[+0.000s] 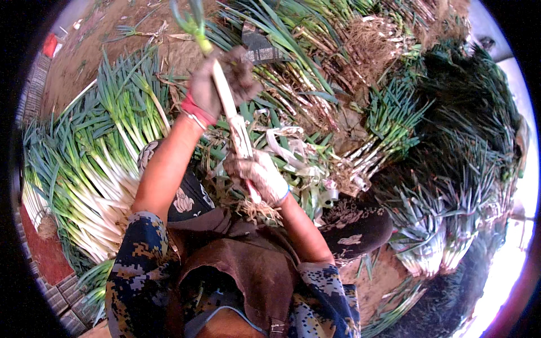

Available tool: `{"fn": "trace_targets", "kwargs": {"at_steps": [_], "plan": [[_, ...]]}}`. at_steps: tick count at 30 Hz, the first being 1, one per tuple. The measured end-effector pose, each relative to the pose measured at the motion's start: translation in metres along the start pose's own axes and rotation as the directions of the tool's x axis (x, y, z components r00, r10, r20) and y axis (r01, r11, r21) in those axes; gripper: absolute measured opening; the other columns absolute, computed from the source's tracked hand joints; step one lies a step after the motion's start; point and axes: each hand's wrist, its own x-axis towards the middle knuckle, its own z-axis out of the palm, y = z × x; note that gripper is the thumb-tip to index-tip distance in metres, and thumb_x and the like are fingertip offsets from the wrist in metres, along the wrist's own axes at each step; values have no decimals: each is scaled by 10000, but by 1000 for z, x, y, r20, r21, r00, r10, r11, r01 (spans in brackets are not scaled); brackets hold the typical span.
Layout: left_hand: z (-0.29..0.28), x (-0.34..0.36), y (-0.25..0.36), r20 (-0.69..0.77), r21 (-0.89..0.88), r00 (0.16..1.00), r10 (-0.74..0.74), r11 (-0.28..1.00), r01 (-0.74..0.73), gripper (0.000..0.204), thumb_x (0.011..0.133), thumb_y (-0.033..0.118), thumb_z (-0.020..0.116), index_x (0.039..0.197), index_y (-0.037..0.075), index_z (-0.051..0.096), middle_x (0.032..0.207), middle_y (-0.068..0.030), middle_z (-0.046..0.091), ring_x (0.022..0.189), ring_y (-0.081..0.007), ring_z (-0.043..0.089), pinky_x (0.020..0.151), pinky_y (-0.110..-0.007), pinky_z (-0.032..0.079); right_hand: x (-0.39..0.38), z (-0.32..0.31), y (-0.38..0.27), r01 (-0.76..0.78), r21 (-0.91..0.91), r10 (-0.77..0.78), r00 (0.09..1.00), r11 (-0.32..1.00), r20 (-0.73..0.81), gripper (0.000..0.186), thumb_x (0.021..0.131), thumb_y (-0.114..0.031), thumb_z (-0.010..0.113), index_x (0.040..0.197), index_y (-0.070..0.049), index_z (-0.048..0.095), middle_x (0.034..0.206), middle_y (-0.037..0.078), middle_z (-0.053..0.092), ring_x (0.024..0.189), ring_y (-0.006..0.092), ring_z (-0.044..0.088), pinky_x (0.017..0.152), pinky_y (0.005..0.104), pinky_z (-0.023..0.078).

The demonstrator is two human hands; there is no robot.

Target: The person peels the outer layers off individual leeks by hand and shakes them to remove dirt.

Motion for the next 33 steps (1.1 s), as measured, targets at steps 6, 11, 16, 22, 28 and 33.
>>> {"fn": "trace_targets", "kwargs": {"at_steps": [6,11,16,22,28,33], "plan": [[-25,18,-8,-204,24,979,12,1000,-8,282,901,270,580,1057,35,591,965,-107,659,838,-236,643,910,-488,509,-9,-33,53,87,-227,-95,995,970,-24,268,868,-254,559,906,4,620,728,38,584,619,140,534,557,277,429],[-60,17,14,-236,121,960,152,985,-126,296,835,229,677,1055,58,579,966,-98,656,836,-202,655,881,-440,551,-98,-22,42,-181,-323,165,983,929,-75,327,929,-332,534,903,-19,626,694,17,580,574,109,502,511,262,413],[-64,26,62,-402,294,863,306,936,-194,160,853,182,663,941,98,560,874,-129,676,655,-160,609,712,-406,592,-170,-36,74,-315,-493,221,945,811,-241,307,911,-280,563,987,12,624,728,13,587,659,91,509,587,275,446],[-28,5,121,-468,524,726,504,820,-231,134,863,186,646,940,92,590,801,-57,657,584,-160,590,519,-293,521,-179,-58,85,-365,-503,194,913,784,-360,342,901,-269,588,1087,17,617,770,28,606,713,119,526,661,309,474],[-121,-72,258,-532,668,608,589,733,-127,235,840,313,686,854,121,551,755,0,554,639,-150,553,610,-300,495,-109,-70,28,-333,-923,128,941,191,-313,576,845,-560,576,1146,-69,595,832,219,646,734,351,652,672,454,520],[-347,-238,244,-859,480,283,426,863,158,315,861,371,618,959,77,557,752,-138,581,662,-293,583,616,-463,516,-17,-122,3,-300,-942,-228,916,153,-329,377,863,-424,574,1100,-137,635,1052,228,588,928,379,623,789,443,518]]}}
